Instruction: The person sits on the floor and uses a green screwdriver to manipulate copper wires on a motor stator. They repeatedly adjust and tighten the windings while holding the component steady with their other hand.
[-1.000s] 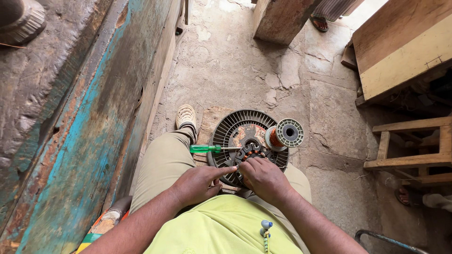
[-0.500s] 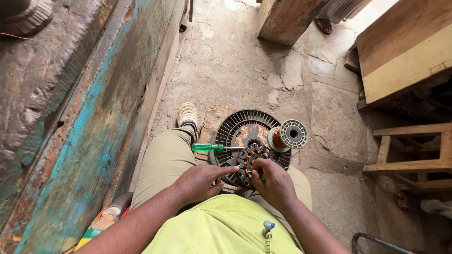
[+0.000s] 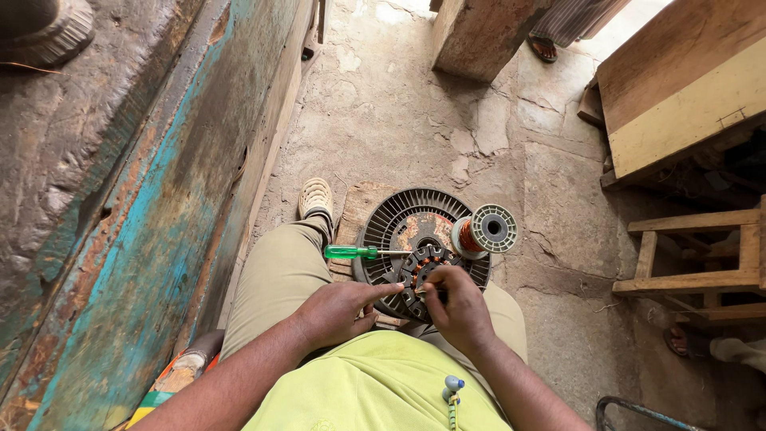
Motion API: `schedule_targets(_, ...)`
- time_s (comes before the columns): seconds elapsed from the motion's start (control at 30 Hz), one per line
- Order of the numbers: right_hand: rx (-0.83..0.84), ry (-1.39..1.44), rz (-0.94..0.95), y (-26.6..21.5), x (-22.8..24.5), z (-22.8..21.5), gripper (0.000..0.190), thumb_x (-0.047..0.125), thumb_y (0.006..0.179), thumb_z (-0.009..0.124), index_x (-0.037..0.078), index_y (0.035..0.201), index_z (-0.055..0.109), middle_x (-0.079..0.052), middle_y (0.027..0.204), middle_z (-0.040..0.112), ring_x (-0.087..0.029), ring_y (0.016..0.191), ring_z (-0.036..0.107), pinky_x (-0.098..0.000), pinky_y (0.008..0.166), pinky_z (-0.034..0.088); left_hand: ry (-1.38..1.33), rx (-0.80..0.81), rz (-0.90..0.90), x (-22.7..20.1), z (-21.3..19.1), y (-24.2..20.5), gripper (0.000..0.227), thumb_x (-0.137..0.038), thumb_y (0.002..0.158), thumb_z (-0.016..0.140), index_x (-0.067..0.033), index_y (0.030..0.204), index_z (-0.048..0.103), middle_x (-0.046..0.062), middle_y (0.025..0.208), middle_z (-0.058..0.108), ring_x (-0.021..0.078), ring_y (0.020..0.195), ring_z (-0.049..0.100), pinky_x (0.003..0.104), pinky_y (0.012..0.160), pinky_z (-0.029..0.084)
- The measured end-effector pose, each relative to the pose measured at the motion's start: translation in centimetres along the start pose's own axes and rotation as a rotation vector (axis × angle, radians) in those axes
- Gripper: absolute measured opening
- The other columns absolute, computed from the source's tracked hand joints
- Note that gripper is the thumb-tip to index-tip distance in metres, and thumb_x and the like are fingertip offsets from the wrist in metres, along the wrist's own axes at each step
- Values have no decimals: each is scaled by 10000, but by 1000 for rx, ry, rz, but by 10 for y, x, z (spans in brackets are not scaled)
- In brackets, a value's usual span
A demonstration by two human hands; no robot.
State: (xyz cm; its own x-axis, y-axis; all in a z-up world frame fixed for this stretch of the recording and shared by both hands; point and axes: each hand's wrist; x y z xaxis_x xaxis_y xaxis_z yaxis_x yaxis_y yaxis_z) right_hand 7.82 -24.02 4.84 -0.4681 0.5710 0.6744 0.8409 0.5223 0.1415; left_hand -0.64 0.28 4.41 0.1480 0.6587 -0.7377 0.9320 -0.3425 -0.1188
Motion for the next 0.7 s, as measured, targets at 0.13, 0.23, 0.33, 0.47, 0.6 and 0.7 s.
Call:
schedule_targets(0.13, -60, -70, -260, -2, 1, -8, 286, 79, 885, 683, 50, 1146, 573, -94, 964, 677, -256, 948, 694, -373, 828, 584, -1, 3, -7, 0, 1, 1, 689, -190, 890, 683, -336, 1522, 451, 81, 984, 724, 270, 902, 719, 441, 816, 583)
schedule_targets(0.23, -41, -295, -522, -3, 4, -9, 374, 125, 849, 721, 52, 1196, 602, -91, 1033, 720, -286, 988, 675, -429, 867, 529, -9, -3, -7, 0, 0, 1, 687, -203, 884, 694, -328, 1513, 448, 76, 1000, 724, 275, 902, 716, 454, 798, 577)
schedule_targets(0.33, 57, -272, -339, -2, 2, -6, 243, 136, 917, 746, 140, 1129, 627, -42, 996, 721, -229, 979, 690, -399, 896, 536, -12, -2, 1, -1, -1, 1, 693, -187, 879, 686, -322, 1516, 447, 78, 993, 723, 277, 902, 718, 450, 801, 582)
schedule_targets(0.47, -33, 151, 27, 1, 5, -2, 259, 147, 956, 705, 117, 1182, 581, -56, 1042, 693, -228, 995, 702, -376, 910, 570, -6, 0, -5, -1, -1, -1, 685, -201, 890, 687, -331, 1519, 451, 86, 977, 722, 285, 904, 715, 457, 806, 578)
schedule_targets(0.6, -117, -54, -248, -1, 13, -13, 405, 160, 864, 727, 109, 1239, 581, -92, 1125, 705, -283, 1067, 667, -418, 928, 520, -12, 1, -9, -2, -2, 0, 677, -195, 887, 684, -337, 1512, 463, 81, 973, 725, 282, 902, 719, 452, 809, 581)
schedule_targets(0.7, 3, -262, -383, -3, 17, -9, 419, 141, 844, 760, 97, 1235, 615, -99, 1124, 708, -294, 1059, 664, -450, 923, 504, -21, 7, -11, -2, -1, 1, 693, -194, 878, 689, -336, 1513, 453, 77, 977, 723, 280, 901, 718, 450, 807, 582)
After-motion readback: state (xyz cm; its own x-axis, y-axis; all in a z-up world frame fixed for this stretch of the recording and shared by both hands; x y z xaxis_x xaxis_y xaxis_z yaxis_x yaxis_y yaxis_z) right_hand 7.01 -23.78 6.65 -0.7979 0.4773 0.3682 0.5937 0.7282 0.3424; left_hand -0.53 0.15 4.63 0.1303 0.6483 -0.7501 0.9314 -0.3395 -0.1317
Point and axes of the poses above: each hand's wrist, its own y-axis towards the middle knuckle, its own z-axis out of the palm, x = y × z
